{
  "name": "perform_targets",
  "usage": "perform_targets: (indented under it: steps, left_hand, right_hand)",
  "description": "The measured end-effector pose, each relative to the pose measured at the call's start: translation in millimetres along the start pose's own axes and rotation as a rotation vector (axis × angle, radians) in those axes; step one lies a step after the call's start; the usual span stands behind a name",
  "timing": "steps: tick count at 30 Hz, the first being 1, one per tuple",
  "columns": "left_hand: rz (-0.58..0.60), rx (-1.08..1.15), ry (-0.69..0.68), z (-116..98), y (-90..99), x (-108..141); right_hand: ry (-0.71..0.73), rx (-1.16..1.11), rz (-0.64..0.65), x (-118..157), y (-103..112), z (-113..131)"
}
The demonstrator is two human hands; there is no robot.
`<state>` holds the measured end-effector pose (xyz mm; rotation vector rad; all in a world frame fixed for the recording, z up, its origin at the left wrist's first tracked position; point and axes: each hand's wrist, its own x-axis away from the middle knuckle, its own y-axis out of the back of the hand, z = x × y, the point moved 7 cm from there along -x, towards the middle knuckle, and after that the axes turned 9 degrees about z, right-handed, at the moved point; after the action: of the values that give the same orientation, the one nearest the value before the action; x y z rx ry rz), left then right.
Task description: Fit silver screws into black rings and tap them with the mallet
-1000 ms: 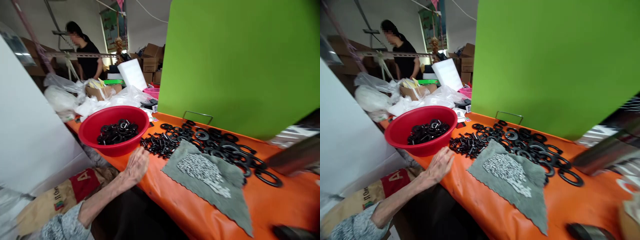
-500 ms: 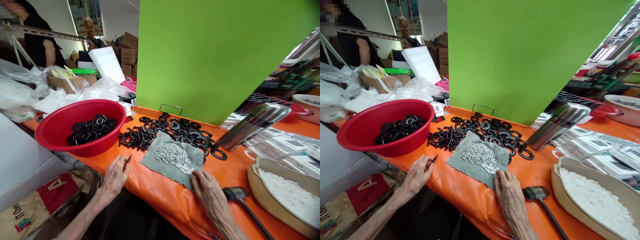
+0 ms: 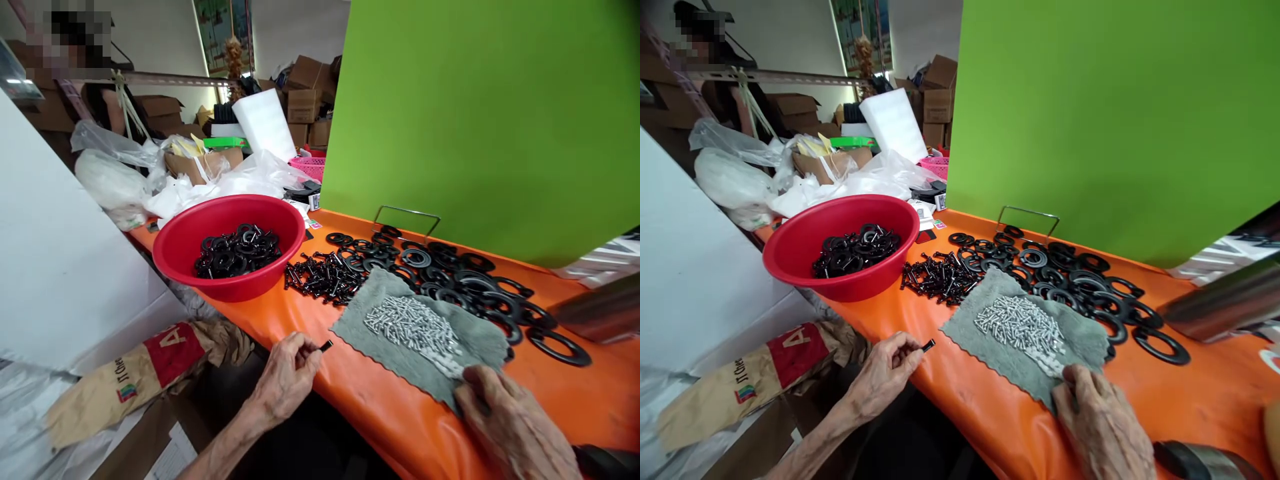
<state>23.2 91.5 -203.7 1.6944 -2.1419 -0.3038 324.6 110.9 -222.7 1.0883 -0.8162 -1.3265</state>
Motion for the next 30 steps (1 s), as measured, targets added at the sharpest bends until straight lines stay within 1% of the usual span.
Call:
perform_targets:
  steps: [3, 6, 9, 12, 14, 17, 20, 22, 25, 30]
  left_hand:
    - [0.103, 0.281, 0.042, -0.2, -10.7, 10.9]
    - [0.137, 0.516, 0.090, 2.4, -20.5, 16.9]
    - [0.148, 0.654, 0.130, 5.0, -28.0, 20.2]
    - [0.161, 0.695, 0.133, 5.4, -32.3, 22.3]
    - [0.165, 0.675, 0.125, 5.3, -34.3, 24.0]
    - [0.151, 0.566, 0.076, 1.9, -36.4, 27.7]
    - [0.082, 0.343, -0.033, -7.1, -35.1, 32.7]
    - [0.037, 0.201, -0.103, -14.1, -34.9, 36.3]
    - [0.003, 0.078, -0.169, -20.9, -36.5, 39.9]
    - [-0.017, -0.041, -0.248, -26.2, -39.3, 42.6]
  right_hand:
    - [-0.001, 0.001, -0.013, 2.3, 2.6, 5.4]
    - [0.006, 0.006, -0.054, 5.4, 4.7, 10.0]
    - [-0.036, -0.028, -0.093, 9.9, 10.0, 13.1]
    - [-0.104, -0.174, -0.105, 18.1, 17.1, 20.1]
    - [-0.145, -0.314, -0.078, 25.9, 18.4, 30.4]
    - [-0.178, -0.568, -0.004, 39.0, 12.2, 55.7]
    - [-0.201, -0.878, 0.013, 51.2, 2.8, 82.0]
    - [-0.247, -1.021, 0.029, 57.8, -5.0, 94.0]
    - [-0.280, -1.136, 0.079, 62.4, -13.7, 107.4]
    - [-0.262, -1.196, 0.079, 58.7, -12.5, 120.6]
